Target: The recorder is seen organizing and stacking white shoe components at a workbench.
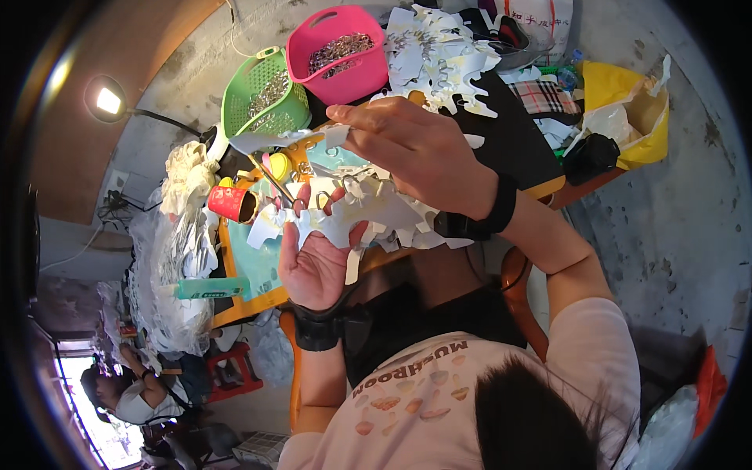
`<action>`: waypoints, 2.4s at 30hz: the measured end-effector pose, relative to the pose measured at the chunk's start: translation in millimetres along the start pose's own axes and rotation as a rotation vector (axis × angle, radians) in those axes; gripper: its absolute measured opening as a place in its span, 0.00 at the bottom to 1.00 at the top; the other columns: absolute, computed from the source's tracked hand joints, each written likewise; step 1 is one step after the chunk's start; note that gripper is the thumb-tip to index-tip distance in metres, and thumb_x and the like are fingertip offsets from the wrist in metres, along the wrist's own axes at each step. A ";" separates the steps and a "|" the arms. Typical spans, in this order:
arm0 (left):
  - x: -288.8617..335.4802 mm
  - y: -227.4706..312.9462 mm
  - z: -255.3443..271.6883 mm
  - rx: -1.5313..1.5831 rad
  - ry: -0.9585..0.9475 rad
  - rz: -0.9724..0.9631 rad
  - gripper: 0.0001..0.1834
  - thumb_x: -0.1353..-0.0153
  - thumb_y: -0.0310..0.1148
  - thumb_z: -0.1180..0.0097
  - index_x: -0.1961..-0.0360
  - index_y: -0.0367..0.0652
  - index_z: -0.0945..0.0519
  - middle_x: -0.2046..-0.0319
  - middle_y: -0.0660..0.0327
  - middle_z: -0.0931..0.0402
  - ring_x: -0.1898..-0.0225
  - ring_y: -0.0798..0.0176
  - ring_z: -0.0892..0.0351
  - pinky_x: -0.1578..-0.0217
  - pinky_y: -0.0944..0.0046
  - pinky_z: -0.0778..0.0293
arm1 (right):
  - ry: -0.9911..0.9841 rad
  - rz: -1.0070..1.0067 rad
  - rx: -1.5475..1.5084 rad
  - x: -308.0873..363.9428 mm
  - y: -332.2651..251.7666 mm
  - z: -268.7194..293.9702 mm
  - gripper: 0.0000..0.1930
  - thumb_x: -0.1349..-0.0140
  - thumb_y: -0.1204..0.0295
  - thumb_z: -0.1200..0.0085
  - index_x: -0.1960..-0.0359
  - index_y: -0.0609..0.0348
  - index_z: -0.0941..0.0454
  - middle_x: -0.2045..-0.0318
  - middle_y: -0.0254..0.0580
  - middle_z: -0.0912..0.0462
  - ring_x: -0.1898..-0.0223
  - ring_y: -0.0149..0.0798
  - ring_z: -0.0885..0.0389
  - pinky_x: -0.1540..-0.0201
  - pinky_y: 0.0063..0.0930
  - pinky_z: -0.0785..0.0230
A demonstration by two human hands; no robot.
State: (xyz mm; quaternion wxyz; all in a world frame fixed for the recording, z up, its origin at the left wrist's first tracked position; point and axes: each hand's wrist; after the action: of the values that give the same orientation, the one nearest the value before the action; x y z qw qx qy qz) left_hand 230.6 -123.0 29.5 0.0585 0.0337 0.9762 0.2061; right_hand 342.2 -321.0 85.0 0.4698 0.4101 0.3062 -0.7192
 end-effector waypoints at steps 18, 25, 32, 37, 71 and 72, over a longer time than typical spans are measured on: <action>4.0 -2.9 14.3 -0.159 0.133 -0.146 0.30 0.37 0.30 0.59 0.32 0.41 0.41 0.36 0.53 0.35 0.36 0.50 0.34 0.38 0.34 0.40 | -0.292 0.034 -0.250 15.1 -29.2 -33.4 0.10 0.48 0.76 0.41 0.64 0.61 0.24 0.47 0.45 0.20 0.48 0.45 0.19 0.48 0.34 0.23; 9.3 -8.8 7.0 -0.413 0.170 -0.162 0.31 0.40 0.21 0.56 0.33 0.39 0.41 0.38 0.51 0.35 0.36 0.51 0.34 0.39 0.38 0.35 | -0.330 -0.295 -0.496 21.8 -20.2 -34.0 0.24 0.49 0.85 0.46 0.47 0.60 0.25 0.45 0.47 0.21 0.48 0.48 0.19 0.48 0.35 0.24; 9.0 -14.8 -0.6 -0.534 0.193 -0.197 0.31 0.36 0.23 0.52 0.32 0.39 0.43 0.42 0.49 0.31 0.42 0.54 0.28 0.44 0.48 0.28 | -0.209 -0.066 -0.288 14.7 -23.9 -28.9 0.15 0.42 0.75 0.44 0.53 0.59 0.24 0.49 0.44 0.19 0.50 0.44 0.19 0.46 0.35 0.25; 9.4 -20.4 6.9 -0.558 0.297 -0.265 0.29 0.34 0.26 0.50 0.32 0.40 0.41 0.44 0.51 0.28 0.46 0.57 0.24 0.48 0.55 0.26 | -0.280 0.153 -0.456 22.3 -30.9 -39.3 0.10 0.43 0.74 0.43 0.59 0.61 0.25 0.49 0.49 0.20 0.48 0.49 0.20 0.41 0.44 0.28; -4.4 -23.4 0.2 -0.317 0.206 -0.242 0.30 0.35 0.28 0.58 0.31 0.44 0.45 0.36 0.43 0.37 0.36 0.49 0.35 0.38 0.43 0.37 | -0.292 -0.744 -0.647 41.0 -12.6 -9.0 0.06 0.44 0.78 0.37 0.66 0.59 0.22 0.72 0.30 0.20 0.77 0.21 0.27 0.74 0.18 0.35; -4.2 -23.0 0.7 -0.309 0.204 -0.238 0.31 0.36 0.28 0.58 0.31 0.44 0.46 0.36 0.42 0.38 0.36 0.50 0.35 0.38 0.43 0.37 | -0.281 -0.681 -0.626 43.4 -9.8 -10.5 0.07 0.44 0.78 0.37 0.65 0.59 0.22 0.71 0.30 0.20 0.76 0.21 0.27 0.74 0.18 0.35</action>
State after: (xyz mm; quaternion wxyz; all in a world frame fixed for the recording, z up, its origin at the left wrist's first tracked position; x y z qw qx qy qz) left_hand 234.0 -144.1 20.0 -0.0120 -0.1121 0.9309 0.3475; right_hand 326.7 -327.1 42.4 0.3454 0.0242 0.5585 -0.7538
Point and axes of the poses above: each hand's wrist, its own x-axis away from the middle knuckle, its own z-axis out of the back of the hand, y = z × x
